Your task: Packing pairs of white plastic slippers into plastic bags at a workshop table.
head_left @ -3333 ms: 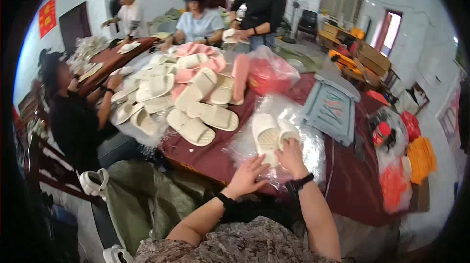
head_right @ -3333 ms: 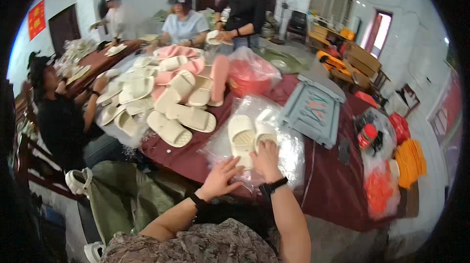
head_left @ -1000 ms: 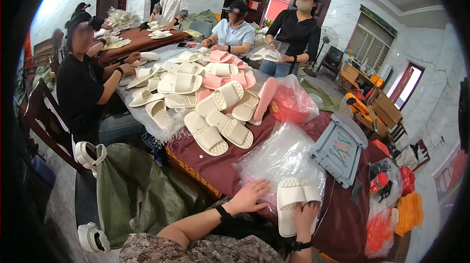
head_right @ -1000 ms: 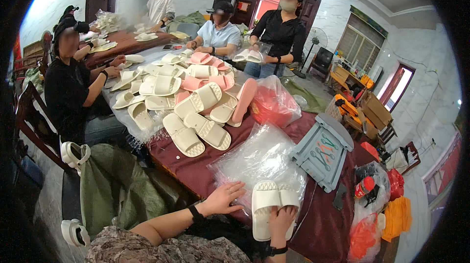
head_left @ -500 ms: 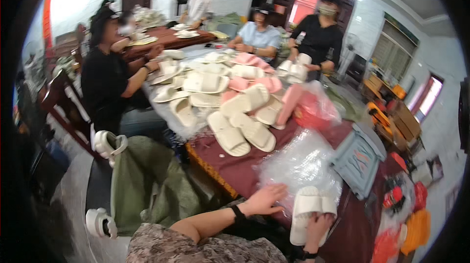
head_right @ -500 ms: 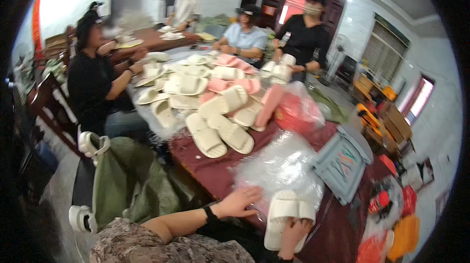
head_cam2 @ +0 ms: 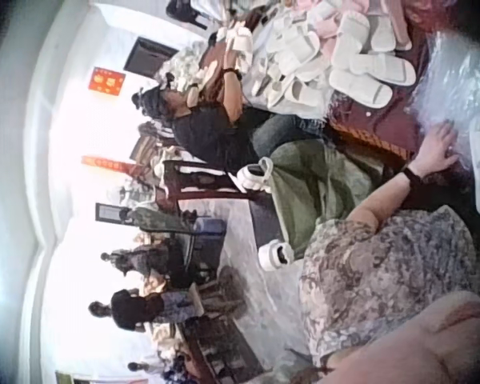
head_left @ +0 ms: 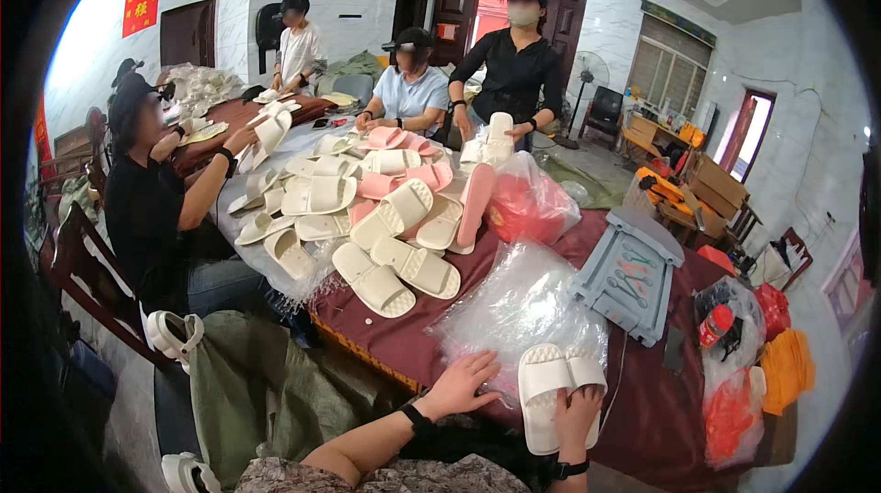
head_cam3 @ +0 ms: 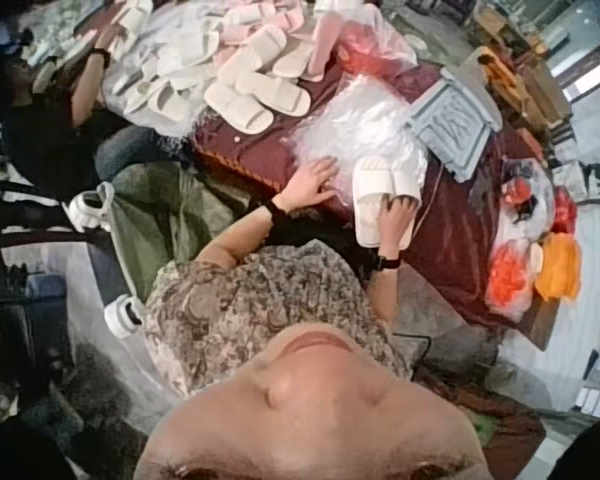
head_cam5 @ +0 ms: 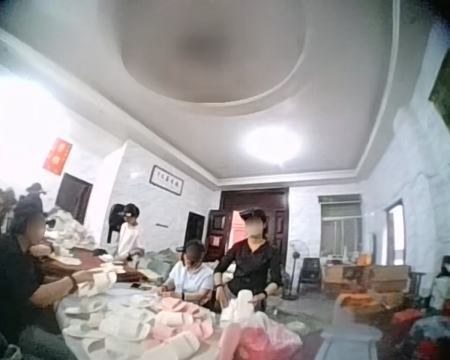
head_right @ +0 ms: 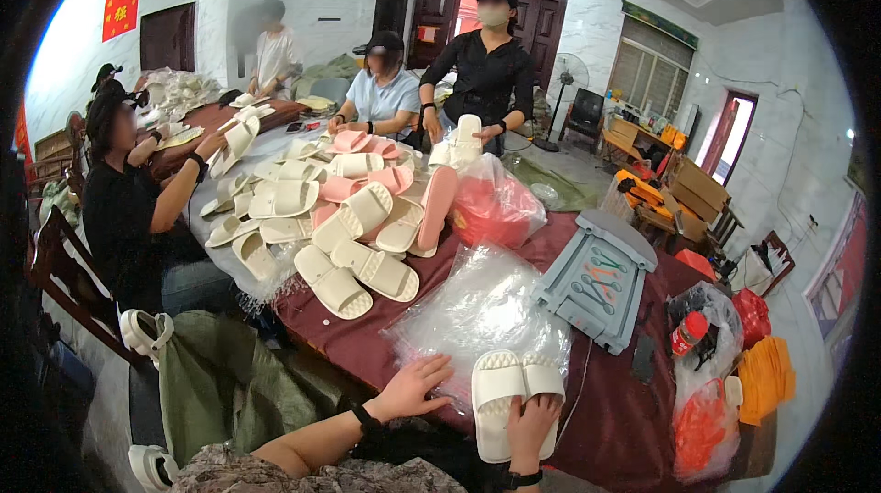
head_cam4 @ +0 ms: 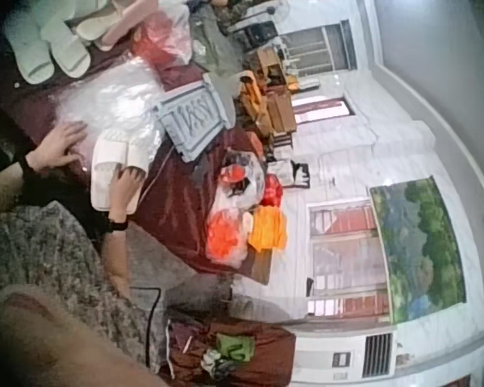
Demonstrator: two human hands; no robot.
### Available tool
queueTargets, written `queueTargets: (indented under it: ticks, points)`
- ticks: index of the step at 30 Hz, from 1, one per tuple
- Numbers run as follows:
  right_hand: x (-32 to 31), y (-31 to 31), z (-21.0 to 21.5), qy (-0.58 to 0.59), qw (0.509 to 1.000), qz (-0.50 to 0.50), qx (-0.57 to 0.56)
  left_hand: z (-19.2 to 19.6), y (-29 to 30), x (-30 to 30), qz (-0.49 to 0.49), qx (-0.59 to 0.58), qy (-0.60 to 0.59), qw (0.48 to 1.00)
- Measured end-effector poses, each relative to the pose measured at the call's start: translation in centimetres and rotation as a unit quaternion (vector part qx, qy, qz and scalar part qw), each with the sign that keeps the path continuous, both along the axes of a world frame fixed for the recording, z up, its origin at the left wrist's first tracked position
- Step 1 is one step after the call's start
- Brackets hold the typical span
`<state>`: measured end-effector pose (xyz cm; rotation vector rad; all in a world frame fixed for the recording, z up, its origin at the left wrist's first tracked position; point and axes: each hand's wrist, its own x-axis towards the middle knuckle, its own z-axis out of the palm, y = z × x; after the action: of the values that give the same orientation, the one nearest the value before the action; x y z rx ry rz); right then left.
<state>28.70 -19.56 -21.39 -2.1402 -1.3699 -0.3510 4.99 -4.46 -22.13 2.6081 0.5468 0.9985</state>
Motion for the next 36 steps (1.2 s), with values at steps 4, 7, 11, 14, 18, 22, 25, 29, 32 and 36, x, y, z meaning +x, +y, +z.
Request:
queueTargets:
  ticks: [4,7,11,14,18,22,25,29,32,36]
  points:
    - [-0.1,0.1,0.1,0.026,1.0,0.009,0.012,-0.1,0.1,0.0,0.002,-0.005,-0.002,1.0]
    - [0.1,0.2,-0.2,-0.01,1.0,0.009,0.025,0.4,0.0,0.0,0.005,0.004,0.001,1.0]
    - [0.1,0.4,-0.2,0.0,1.0,0.004,0.016,0.3,0.3,0.0,0.001,0.014,-0.016,1.0]
    - [0.4,0.4,-0.7,-0.001,1.0,0.006,0.01,0.2,0.3,0.0,0.002,0.021,-0.018,1.0]
    - [0.3,0.4,-0.9,-0.001,1.0,-0.001,0.02,0.2,0.2,0.0,0.002,0.018,-0.02,1.0]
    - [0.5,0.5,-0.9,-0.018,1.0,0.009,0.017,-0.1,0.4,0.1,0.0,0.014,-0.022,1.0]
    - [0.2,0.3,-0.3,-0.001,1.0,0.004,0.008,-0.1,0.5,0.4,-0.008,-0.014,0.011,1.0]
    - [0.5,0.1,-0.6,0.001,1.0,0.009,0.025,6.3,1.9,2.1,-0.057,-0.086,0.313,0.944]
    - [0.6,0.3,-1.0,-0.003,1.0,0.012,0.026,7.8,3.9,4.2,-0.04,-0.04,0.273,0.96]
    - [0.4,0.6,-0.4,-0.023,0.999,0.02,0.013,4.7,4.9,5.3,-0.045,-0.007,0.079,0.996]
